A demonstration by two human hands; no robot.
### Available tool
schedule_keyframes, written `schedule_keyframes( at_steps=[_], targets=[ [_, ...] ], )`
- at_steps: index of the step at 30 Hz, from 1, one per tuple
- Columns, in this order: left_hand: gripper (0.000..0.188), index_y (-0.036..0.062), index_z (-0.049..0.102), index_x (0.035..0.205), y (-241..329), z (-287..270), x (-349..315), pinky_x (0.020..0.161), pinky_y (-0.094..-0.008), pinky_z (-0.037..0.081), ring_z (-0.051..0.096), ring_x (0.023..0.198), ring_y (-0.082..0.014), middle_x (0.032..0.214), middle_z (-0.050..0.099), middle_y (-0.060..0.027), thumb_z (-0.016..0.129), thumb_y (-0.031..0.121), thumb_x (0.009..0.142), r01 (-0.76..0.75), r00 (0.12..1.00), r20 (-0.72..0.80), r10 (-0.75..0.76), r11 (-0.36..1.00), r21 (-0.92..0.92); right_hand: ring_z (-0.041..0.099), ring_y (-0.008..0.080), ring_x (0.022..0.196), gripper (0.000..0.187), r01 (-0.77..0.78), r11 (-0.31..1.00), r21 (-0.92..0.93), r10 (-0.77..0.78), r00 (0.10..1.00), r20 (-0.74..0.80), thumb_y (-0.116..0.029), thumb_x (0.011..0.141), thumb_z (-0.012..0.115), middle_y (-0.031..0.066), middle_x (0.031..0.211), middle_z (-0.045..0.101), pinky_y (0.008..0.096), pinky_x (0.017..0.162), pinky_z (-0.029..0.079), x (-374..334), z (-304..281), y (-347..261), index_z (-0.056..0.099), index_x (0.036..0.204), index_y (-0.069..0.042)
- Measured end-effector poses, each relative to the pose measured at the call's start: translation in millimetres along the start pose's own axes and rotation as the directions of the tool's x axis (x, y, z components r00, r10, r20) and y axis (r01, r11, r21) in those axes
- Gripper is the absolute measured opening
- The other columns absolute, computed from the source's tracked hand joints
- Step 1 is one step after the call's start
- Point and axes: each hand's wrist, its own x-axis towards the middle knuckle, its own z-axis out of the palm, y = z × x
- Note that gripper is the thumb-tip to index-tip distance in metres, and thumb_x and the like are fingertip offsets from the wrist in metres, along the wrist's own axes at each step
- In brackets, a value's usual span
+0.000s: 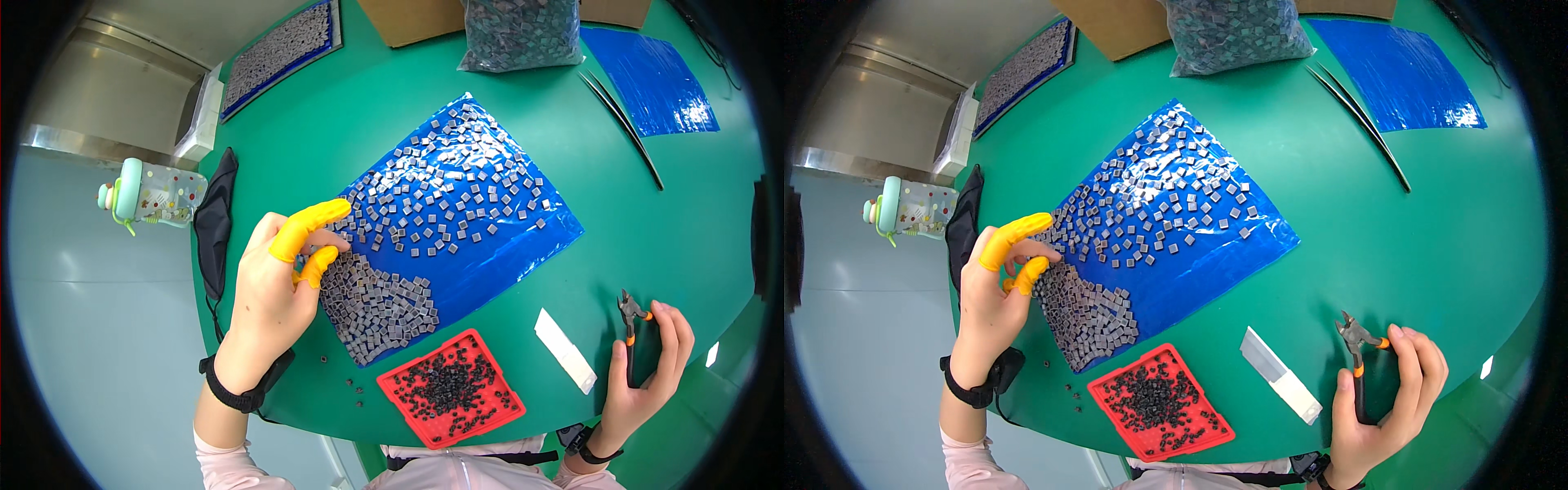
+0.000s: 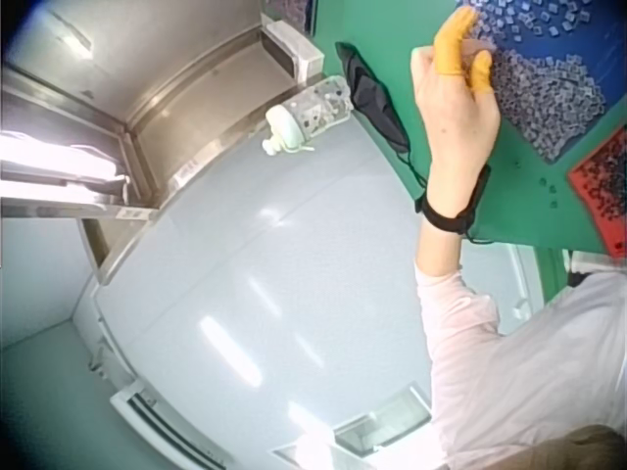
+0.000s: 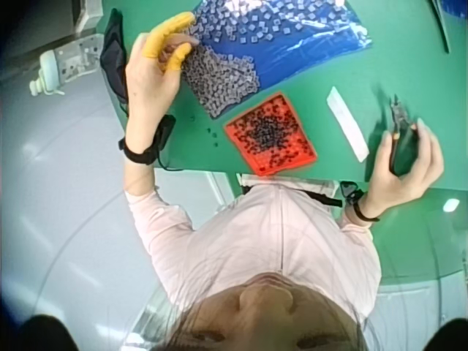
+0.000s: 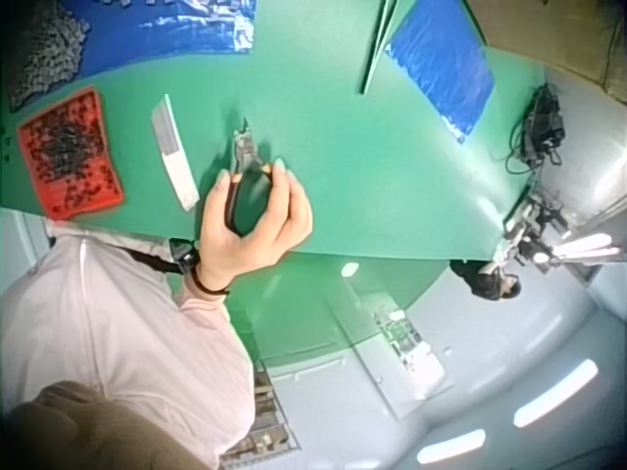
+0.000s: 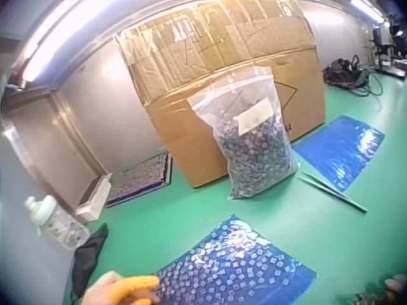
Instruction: The person sorts small silver electronic components from a blue sheet into a red tray using pliers and a yellow finger cot. They also use a metal blade to scrape or move components within the tray.
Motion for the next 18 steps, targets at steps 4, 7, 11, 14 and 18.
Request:
schedule_keyframes(
  at_steps=[4, 7, 11, 14, 18],
  targets=[
    [0.048, 0.0058, 0.061, 0.114, 2.5, 0.6, 3.6, 0.065, -0.0314, 0.045, 0.051, 0.076, -0.0224, 0.09, 0.069, -0.0002, 0.063, -0.014, 0.07, -0.023, 1.0, -0.007, 0.023, 1.0, 0.018, 0.053, 0.0312, 0.104, 0.053, -0.006, 1.0, 0.001, 0.006, 1.0, -0.003, -0.004, 0.062, 0.069, 0.0138, 0.112, 0.054, 0.0415, 0.09, 0.044, 0.3, -1.1, 0.0, 0.06, 0.113, 0.0],
    [0.047, 0.0057, 0.062, 0.113, 2.8, 1.0, 1.8, 0.065, -0.0309, 0.045, 0.051, 0.076, -0.0224, 0.09, 0.069, 0.0001, 0.064, -0.013, 0.07, -0.012, 1.0, -0.014, 0.012, 0.999, 0.031, 0.053, 0.0312, 0.104, 0.053, -0.003, 1.0, 0.004, 0.003, 1.0, 0.0, -0.004, 0.062, 0.069, 0.0139, 0.112, 0.054, 0.0415, 0.09, 0.044, -0.1, 0.1, -0.3, 0.06, 0.114, 0.0],
    [0.044, 0.0054, 0.063, 0.11, 2.5, 1.9, 2.0, 0.065, -0.0305, 0.045, 0.051, 0.075, -0.0221, 0.089, 0.069, -0.0003, 0.066, -0.011, 0.07, -0.013, 0.999, -0.03, 0.014, 0.999, 0.048, 0.053, 0.0311, 0.104, 0.053, 0.001, 1.0, -0.002, -0.001, 1.0, 0.001, -0.004, 0.061, 0.069, 0.014, 0.112, 0.054, 0.0416, 0.09, 0.044, 0.0, -0.2, 0.4, 0.06, 0.113, 0.0],
    [0.04, 0.007, 0.064, 0.108, 0.2, 2.5, 1.4, 0.06, -0.0273, 0.042, 0.052, 0.072, -0.0177, 0.087, 0.067, 0.0003, 0.065, -0.01, 0.071, -0.037, 0.998, -0.047, 0.04, 0.997, 0.065, 0.053, 0.0311, 0.105, 0.054, -0.002, 1.0, -0.001, 0.002, 1.0, 0.004, -0.004, 0.061, 0.069, 0.014, 0.112, 0.054, 0.0416, 0.09, 0.044, 0.2, -0.1, -0.4, 0.06, 0.113, 0.0],
    [0.038, 0.0083, 0.067, 0.104, 3.7, 2.3, 4.0, 0.058, -0.0255, 0.041, 0.053, 0.07, -0.0152, 0.084, 0.062, -0.0004, 0.064, -0.01, 0.071, -0.049, 0.998, -0.022, 0.051, 0.996, 0.075, 0.053, 0.0312, 0.105, 0.054, -0.014, 1.0, -0.005, 0.014, 1.0, -0.001, -0.003, 0.06, 0.069, 0.0139, 0.112, 0.054, 0.0416, 0.09, 0.044, 0.6, -2.0, -0.7, 0.06, 0.113, -0.001]
  ],
)
